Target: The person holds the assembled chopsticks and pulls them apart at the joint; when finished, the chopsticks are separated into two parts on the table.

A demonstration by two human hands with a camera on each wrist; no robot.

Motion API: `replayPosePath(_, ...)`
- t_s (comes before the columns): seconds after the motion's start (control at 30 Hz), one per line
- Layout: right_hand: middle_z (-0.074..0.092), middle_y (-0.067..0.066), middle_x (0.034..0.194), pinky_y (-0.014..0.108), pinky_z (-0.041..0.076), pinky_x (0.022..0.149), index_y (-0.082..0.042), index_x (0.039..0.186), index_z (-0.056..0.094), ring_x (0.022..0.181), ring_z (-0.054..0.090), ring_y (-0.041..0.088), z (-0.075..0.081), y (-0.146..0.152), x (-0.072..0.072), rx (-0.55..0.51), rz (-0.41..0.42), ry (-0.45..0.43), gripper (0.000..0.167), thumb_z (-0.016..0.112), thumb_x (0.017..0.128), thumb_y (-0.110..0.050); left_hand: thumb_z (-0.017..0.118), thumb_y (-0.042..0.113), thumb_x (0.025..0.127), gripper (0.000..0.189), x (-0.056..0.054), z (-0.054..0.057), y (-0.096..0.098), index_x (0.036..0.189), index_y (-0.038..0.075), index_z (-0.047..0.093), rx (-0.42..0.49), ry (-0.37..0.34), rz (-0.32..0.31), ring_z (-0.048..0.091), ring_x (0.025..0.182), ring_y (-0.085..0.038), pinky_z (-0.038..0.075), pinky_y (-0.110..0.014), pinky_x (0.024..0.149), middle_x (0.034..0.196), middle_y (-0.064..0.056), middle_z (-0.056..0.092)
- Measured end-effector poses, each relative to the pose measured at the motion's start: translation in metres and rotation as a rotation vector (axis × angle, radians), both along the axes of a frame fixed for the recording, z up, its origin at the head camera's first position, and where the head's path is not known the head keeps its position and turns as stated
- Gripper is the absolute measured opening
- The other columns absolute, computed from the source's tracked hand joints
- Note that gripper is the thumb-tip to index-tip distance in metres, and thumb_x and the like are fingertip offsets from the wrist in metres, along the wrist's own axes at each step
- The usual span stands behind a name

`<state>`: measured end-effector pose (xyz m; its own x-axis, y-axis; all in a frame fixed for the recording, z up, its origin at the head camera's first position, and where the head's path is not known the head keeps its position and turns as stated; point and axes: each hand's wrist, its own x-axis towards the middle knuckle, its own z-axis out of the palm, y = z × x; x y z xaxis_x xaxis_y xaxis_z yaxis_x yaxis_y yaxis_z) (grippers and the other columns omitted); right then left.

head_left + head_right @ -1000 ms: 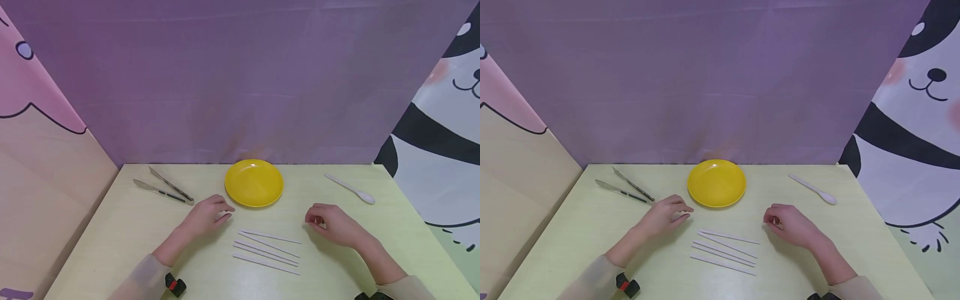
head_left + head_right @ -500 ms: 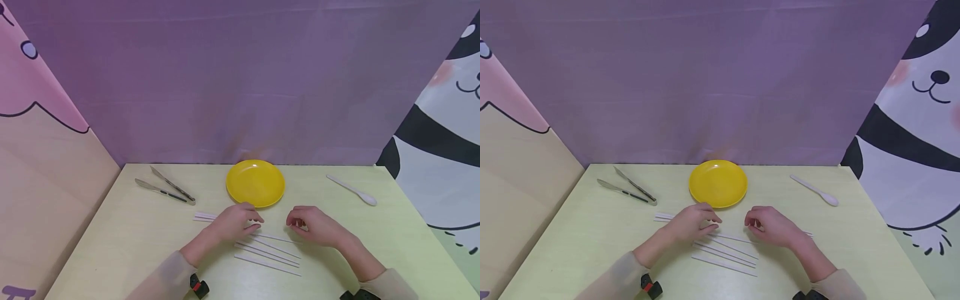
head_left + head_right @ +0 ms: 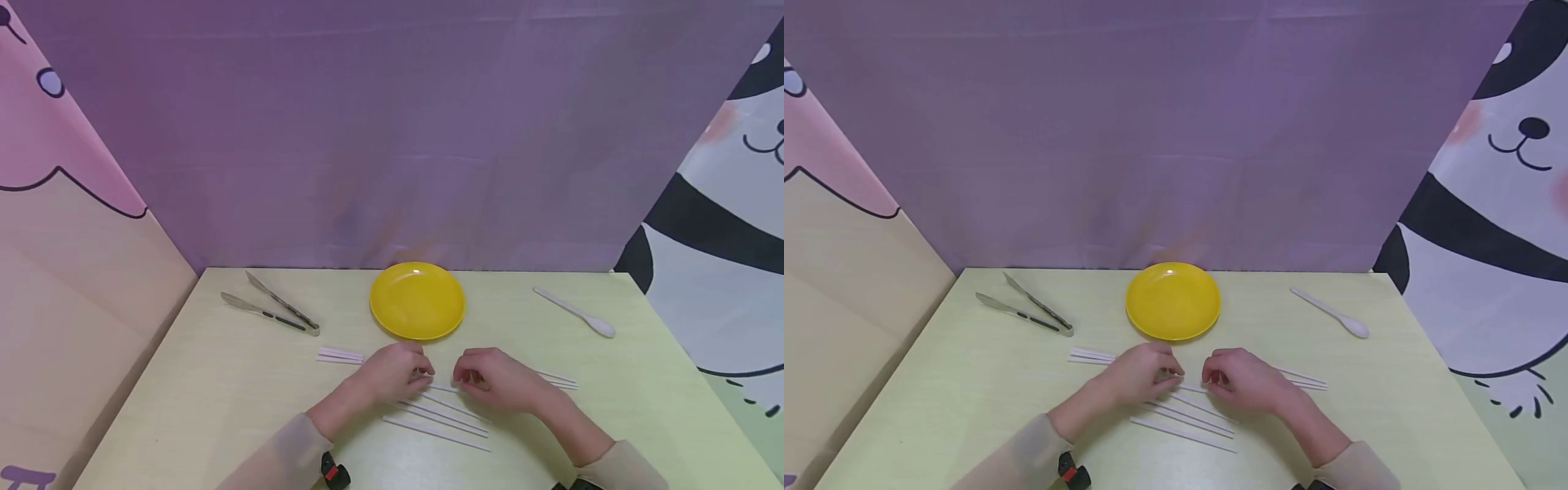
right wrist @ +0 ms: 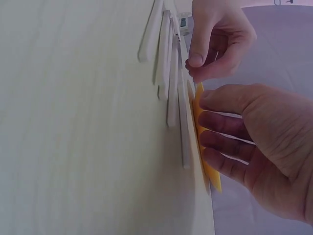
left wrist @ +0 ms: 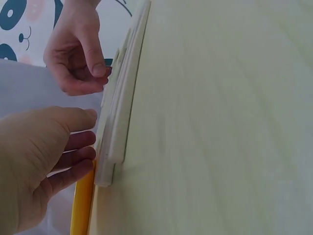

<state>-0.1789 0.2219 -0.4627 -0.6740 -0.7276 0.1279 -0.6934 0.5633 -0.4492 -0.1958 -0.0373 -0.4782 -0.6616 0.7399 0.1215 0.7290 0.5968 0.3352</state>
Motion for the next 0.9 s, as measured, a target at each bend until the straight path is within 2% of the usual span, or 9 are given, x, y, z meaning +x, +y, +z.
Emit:
replayPosePath(0.2, 0.063, -0.013, 0.086, 0.02, 0.052, 0.071, -0.02, 0.092, 0.072, 0.077, 0.054, -0.002, -0.006, -0.007, 0.001, 0.025, -0.007, -0.029, 0.011, 0.079, 0.092, -0.011, 0.078, 0.023, 0.098, 0.009, 0.001, -0.007, 0.002, 0.102, 0.02, 0.085, -0.027, -0.013, 0.012, 0.056, 0.082, -0.003, 0.052, -0.015, 0.081, 0.091, 0.009, 0.07)
replayPosePath(0.3, 0.058, -0.014, 0.081, 0.019, 0.048, 0.069, -0.022, 0.089, 0.069, 0.074, 0.051, -0.001, -0.01, -0.008, 0.001, 0.042, -0.008, -0.044, 0.015, 0.081, 0.091, -0.014, 0.079, 0.025, 0.098, 0.009, 0.002, -0.008, 0.002, 0.101, 0.02, 0.086, -0.046, -0.023, 0.018, 0.055, 0.083, -0.004, 0.051, -0.015, 0.081, 0.089, 0.01, 0.069)
replayPosePath(0.53, 0.055, -0.013, 0.078, 0.019, 0.048, 0.067, -0.019, 0.087, 0.064, 0.072, 0.048, -0.002, -0.014, -0.01, 0.001, 0.027, -0.01, 0.016, 0.019, 0.077, 0.09, -0.005, 0.079, 0.023, 0.098, 0.007, 0.001, -0.008, 0.003, 0.099, 0.019, 0.085, -0.051, -0.017, 0.016, 0.056, 0.083, -0.005, 0.052, -0.015, 0.083, 0.088, 0.009, 0.07)
replayPosePath(0.7, 0.051, -0.011, 0.084, 0.023, 0.047, 0.072, -0.017, 0.092, 0.059, 0.077, 0.047, 0.001, -0.008, -0.012, 0.003, 0.071, -0.06, -0.006, 0.017, 0.068, 0.097, -0.004, 0.071, 0.018, 0.101, 0.006, 0.0, -0.008, 0.003, 0.097, 0.016, 0.075, 0.001, -0.013, 0.039, 0.056, 0.08, -0.006, 0.051, -0.016, 0.079, 0.089, 0.007, 0.067)
replayPosePath(0.9, 0.039, -0.01, 0.079, 0.022, 0.039, 0.072, -0.017, 0.093, 0.049, 0.074, 0.042, 0.005, 0.003, -0.016, 0.005, 0.1, -0.102, -0.012, 0.02, 0.061, 0.103, -0.006, 0.061, 0.015, 0.103, 0.003, 0.002, -0.003, 0.003, 0.103, 0.013, 0.064, 0.092, -0.017, 0.072, 0.053, 0.075, -0.007, 0.046, -0.015, 0.071, 0.086, 0.006, 0.061)
